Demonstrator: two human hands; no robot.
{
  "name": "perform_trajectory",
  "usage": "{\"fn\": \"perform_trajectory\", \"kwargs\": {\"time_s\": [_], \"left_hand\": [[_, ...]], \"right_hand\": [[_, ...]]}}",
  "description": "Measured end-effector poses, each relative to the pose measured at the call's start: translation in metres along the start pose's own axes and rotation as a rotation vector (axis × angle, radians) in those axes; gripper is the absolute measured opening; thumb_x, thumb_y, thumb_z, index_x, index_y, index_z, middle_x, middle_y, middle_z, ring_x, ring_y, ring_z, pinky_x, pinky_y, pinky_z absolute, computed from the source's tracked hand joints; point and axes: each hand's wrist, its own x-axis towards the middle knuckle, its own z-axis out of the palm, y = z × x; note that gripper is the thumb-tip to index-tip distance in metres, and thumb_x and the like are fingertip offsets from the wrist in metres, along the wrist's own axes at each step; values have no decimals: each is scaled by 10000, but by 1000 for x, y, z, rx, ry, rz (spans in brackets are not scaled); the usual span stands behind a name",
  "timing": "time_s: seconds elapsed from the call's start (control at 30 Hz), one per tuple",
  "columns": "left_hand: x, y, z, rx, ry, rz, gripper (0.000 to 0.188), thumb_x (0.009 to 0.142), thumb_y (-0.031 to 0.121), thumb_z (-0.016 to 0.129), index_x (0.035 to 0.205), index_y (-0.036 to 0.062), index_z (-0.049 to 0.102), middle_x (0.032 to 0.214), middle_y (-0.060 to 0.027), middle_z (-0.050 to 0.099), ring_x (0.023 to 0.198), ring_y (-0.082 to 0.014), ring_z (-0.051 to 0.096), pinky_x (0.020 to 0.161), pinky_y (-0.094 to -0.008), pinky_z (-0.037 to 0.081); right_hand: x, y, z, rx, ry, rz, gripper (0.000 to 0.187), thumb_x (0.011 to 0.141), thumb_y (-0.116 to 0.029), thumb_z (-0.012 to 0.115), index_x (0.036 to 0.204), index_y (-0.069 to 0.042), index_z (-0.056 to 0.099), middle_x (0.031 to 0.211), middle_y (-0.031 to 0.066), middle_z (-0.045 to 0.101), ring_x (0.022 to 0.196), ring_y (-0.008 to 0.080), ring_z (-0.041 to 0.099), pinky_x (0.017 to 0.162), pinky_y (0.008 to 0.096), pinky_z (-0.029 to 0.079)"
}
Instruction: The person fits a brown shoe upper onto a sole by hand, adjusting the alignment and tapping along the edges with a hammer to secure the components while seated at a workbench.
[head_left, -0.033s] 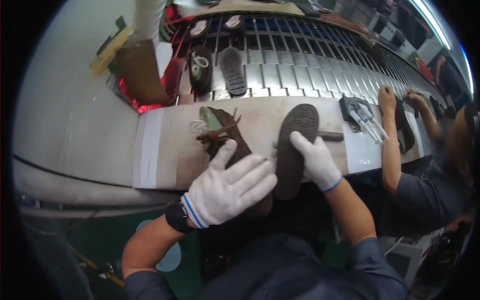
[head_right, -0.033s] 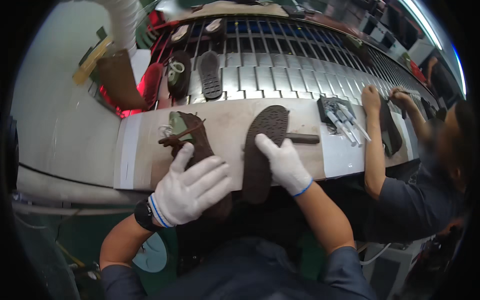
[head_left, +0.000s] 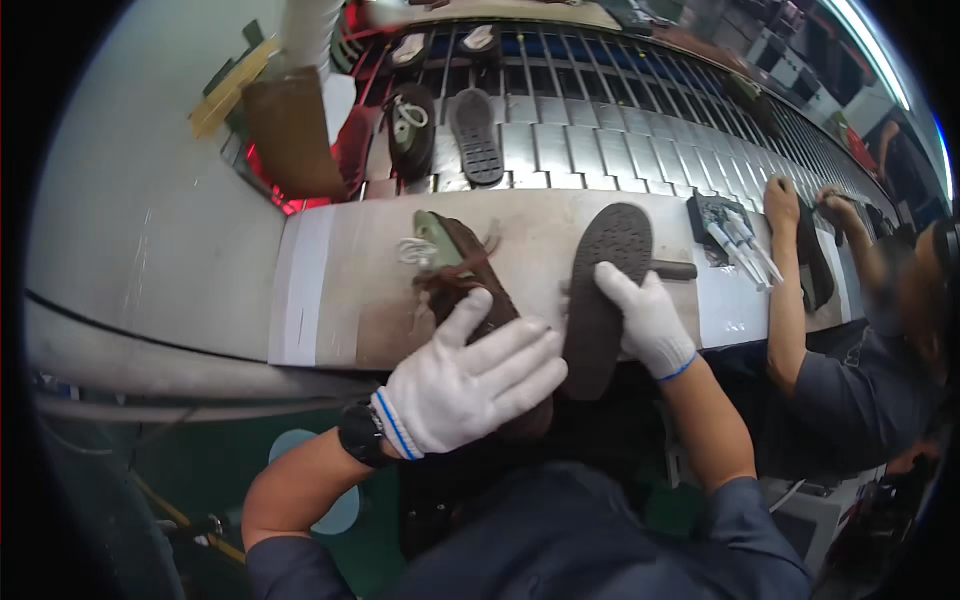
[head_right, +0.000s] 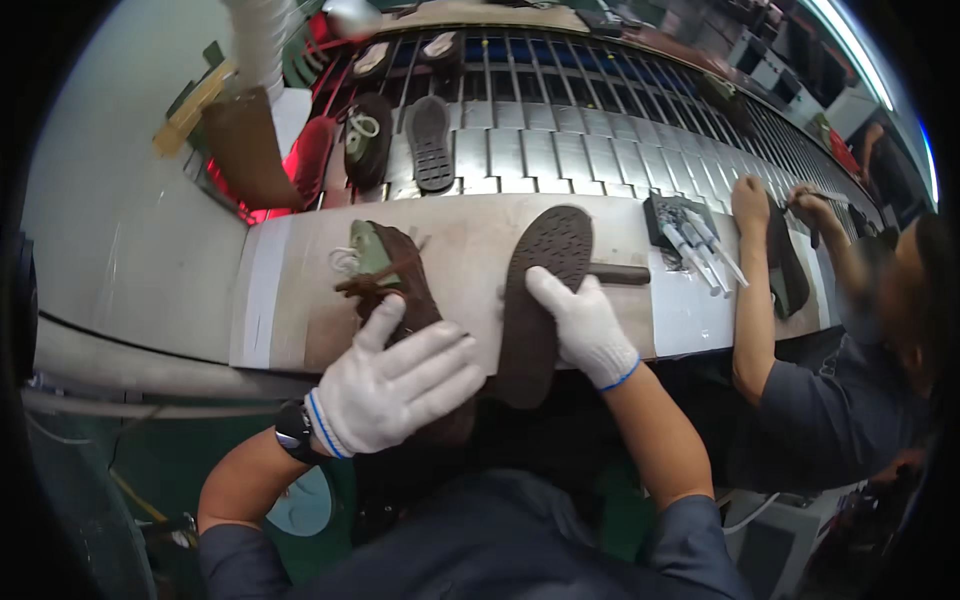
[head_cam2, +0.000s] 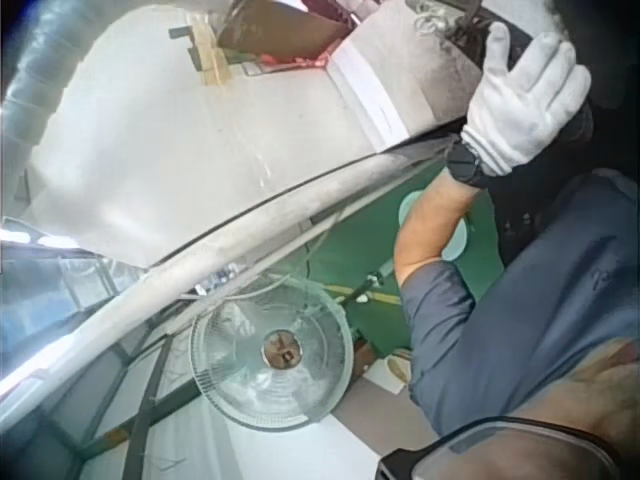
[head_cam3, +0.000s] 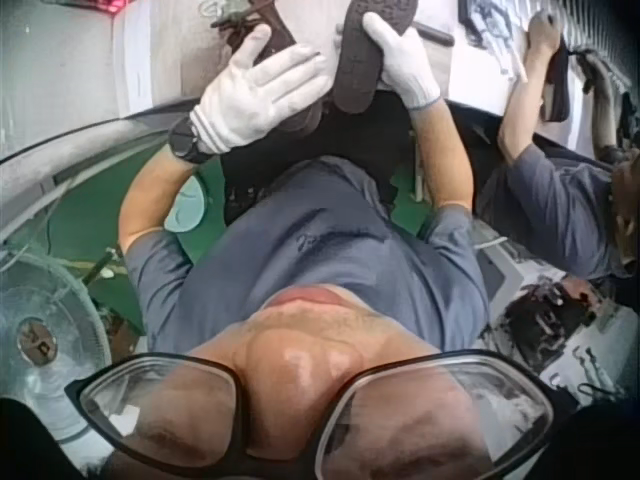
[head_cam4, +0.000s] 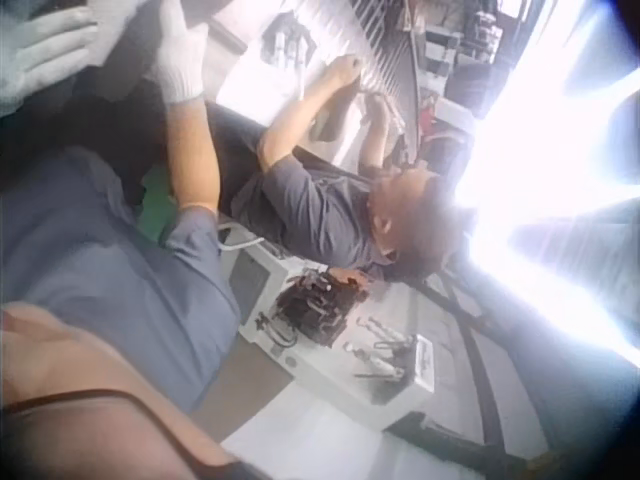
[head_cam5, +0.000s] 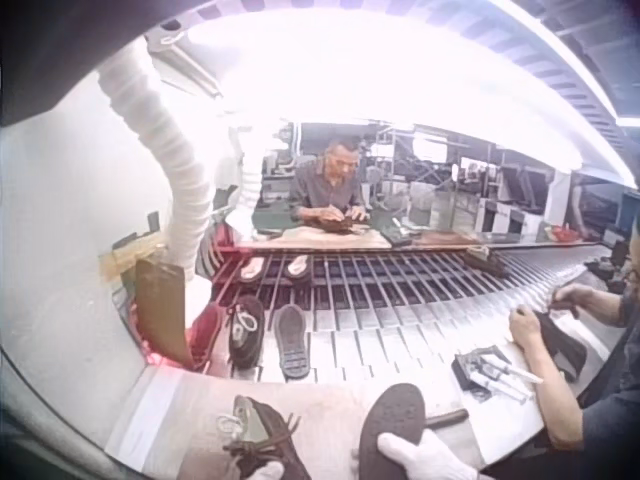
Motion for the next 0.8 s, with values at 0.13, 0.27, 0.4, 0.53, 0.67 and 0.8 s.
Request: {"fn": "perform_trajectory", "kwargs": {"time_s": [0.13,0.27,0.4,0.53,0.67,0.8], "left_hand": [[-36,27,43,13,-65,-37,382,936,187,671,1307,181,759,1414,-22,748,1449,-212,594,1328,-573,283],[-43,33,55,34,77,-118,359,925,163,709,1273,199,791,1392,7,768,1487,-204,549,1357,-560,248],[-50,40,60,23,86,-159,377,902,163,735,1268,220,800,1411,7,757,1482,-230,552,1364,-573,236],[-63,43,70,77,158,-134,416,862,155,771,1273,214,774,1422,-6,743,1517,-276,517,1365,-606,220],[-45,26,42,38,163,-55,487,809,152,754,1295,177,767,1428,-60,732,1483,-372,538,1329,-703,214],[0,-15,-23,-203,332,-230,747,722,-90,815,1445,48,685,1473,-194,697,1397,-459,649,1205,-618,479]], "right_hand": [[8,10,-13,-131,-91,-138,275,1095,-166,661,1287,29,684,1145,165,775,969,259,773,866,406,658],[3,17,14,-77,-130,-157,283,1086,-138,661,1311,32,681,1167,139,768,990,227,763,881,390,643],[10,26,19,-29,-45,-216,296,1111,-148,621,1336,37,671,1215,131,756,1041,222,750,930,386,627],[16,33,11,175,-14,-203,354,1159,-211,567,1394,44,635,1311,155,727,1147,256,724,1005,425,605],[28,38,-2,240,-8,-208,385,1162,-215,559,1431,55,607,1347,179,719,1206,300,714,1067,478,582],[32,40,-5,384,-61,-155,412,1164,-215,536,1471,59,569,1399,204,684,1235,337,699,1096,525,587]]}}
